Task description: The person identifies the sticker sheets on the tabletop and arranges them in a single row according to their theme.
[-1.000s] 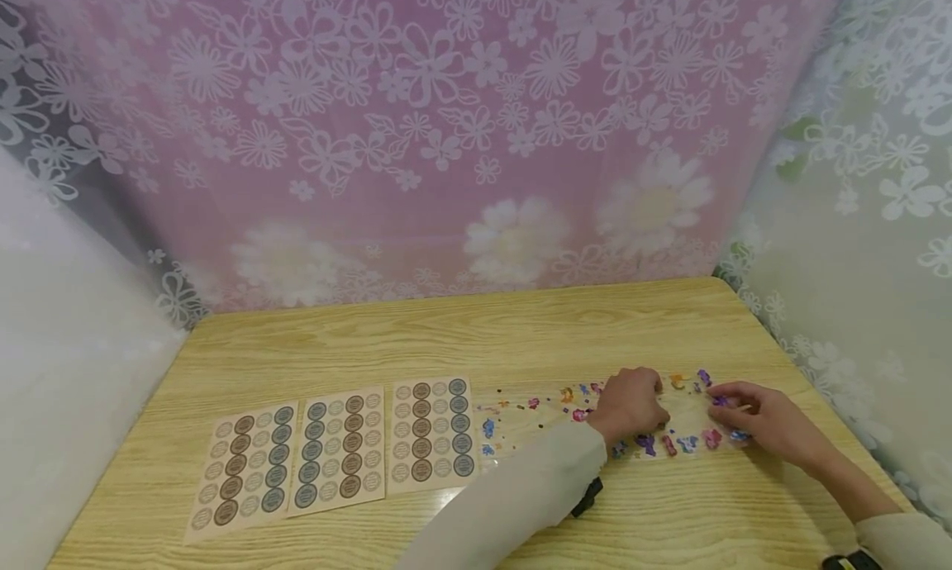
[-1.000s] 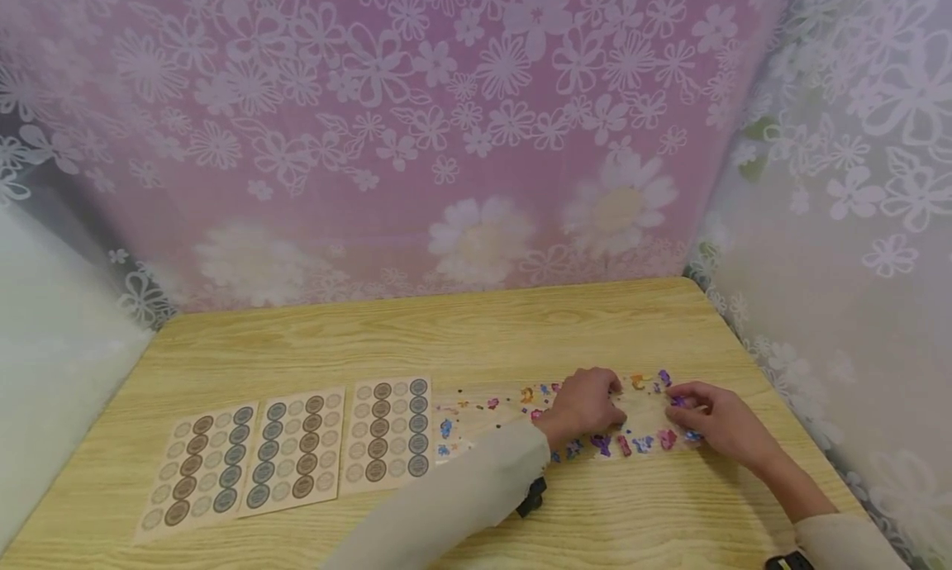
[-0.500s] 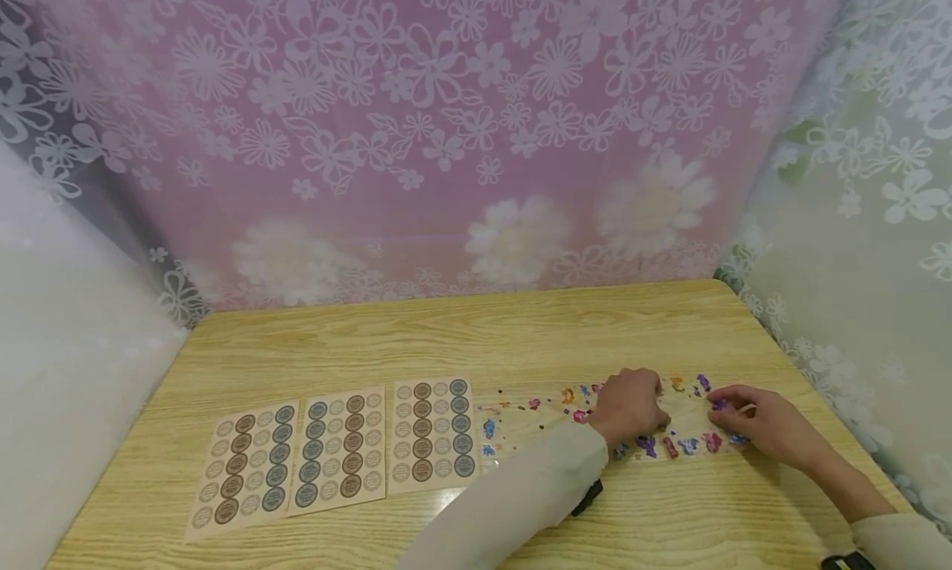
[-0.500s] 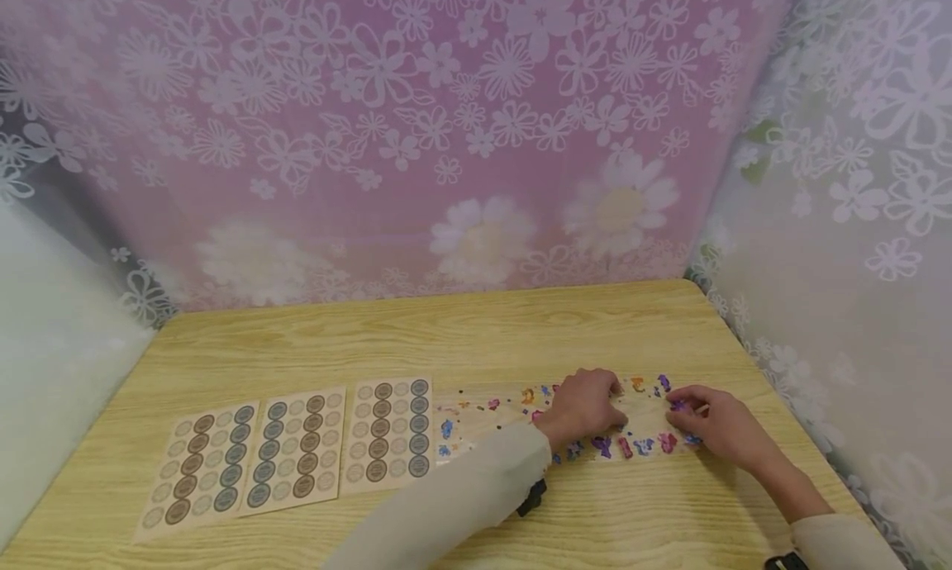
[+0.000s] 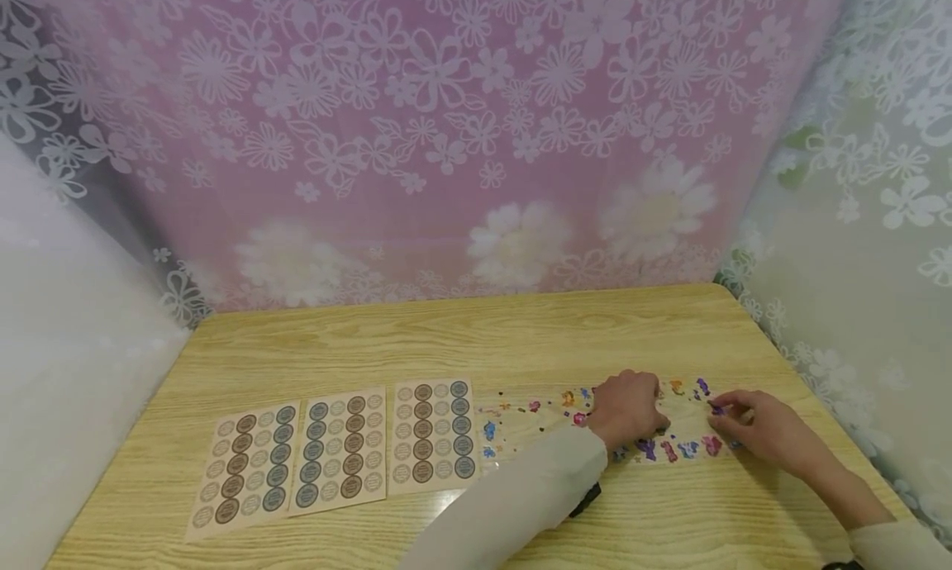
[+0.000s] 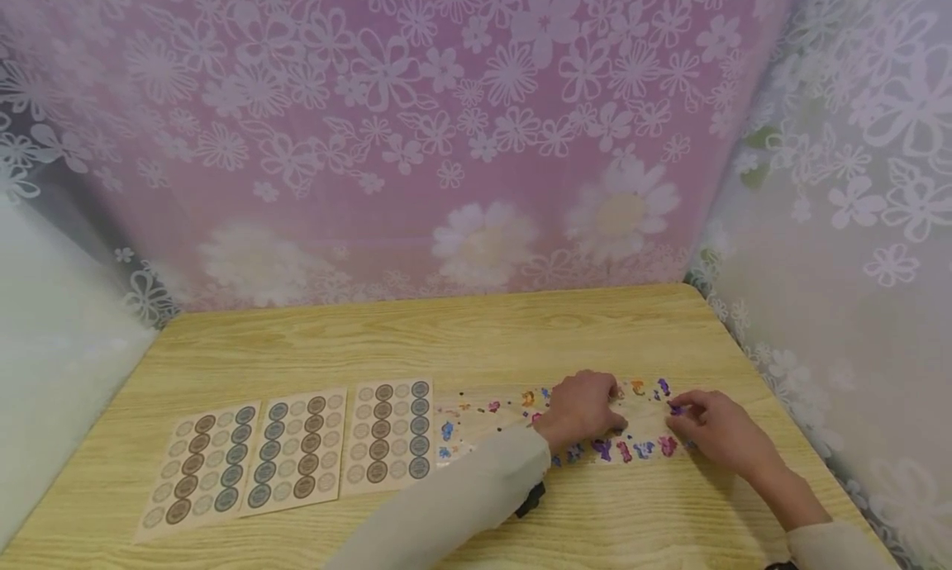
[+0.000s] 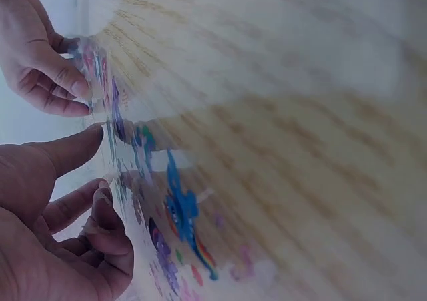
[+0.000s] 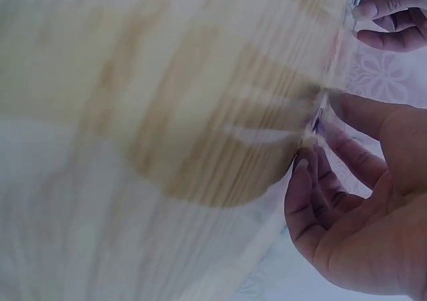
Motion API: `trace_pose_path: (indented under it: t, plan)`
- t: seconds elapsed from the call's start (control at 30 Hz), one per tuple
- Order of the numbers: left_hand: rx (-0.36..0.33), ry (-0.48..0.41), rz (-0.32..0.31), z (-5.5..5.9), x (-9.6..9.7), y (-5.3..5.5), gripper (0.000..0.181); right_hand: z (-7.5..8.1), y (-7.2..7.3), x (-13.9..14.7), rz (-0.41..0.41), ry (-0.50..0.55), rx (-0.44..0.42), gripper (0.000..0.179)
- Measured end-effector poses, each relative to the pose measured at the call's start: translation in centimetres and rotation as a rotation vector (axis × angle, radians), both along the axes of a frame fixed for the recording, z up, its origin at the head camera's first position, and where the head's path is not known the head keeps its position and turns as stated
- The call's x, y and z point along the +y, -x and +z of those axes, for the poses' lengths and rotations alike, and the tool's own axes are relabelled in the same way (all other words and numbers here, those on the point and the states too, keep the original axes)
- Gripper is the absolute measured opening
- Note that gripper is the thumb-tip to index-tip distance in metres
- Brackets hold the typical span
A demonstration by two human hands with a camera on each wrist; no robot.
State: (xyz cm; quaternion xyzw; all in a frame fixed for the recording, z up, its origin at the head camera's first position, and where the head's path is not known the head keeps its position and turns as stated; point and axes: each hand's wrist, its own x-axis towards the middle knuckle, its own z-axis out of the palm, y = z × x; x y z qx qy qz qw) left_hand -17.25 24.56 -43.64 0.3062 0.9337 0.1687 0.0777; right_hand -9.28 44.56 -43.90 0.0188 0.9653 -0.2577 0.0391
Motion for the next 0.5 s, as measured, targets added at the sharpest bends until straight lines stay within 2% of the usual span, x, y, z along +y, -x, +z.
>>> trace_pose_path:
  t: [0.17, 0.3, 0.43, 0.5]
  plan:
    - [0.014, 0.072, -0.010, 0.0, 0.2, 0.1, 0.032, -0.1, 0.2, 0.2, 0.009, -0.025, -0.002, 0.040]
    - [0.038, 0.117, -0.023, -0.2, 0.3, 0.5, 0.032, 0.0, 0.7, 0.3, 0.021, -0.052, 0.004, 0.039]
    - [0.091, 0.094, -0.026, -0.2, -0.1, 0.7, 0.017, 0.1, 1.2, 0.2, 0.031, -0.077, 0.018, 0.038]
    - [0.115, 0.061, -0.022, -0.1, -0.5, 0.9, 0.016, 0.2, 1.4, 0.2, 0.033, -0.089, 0.025, 0.037]
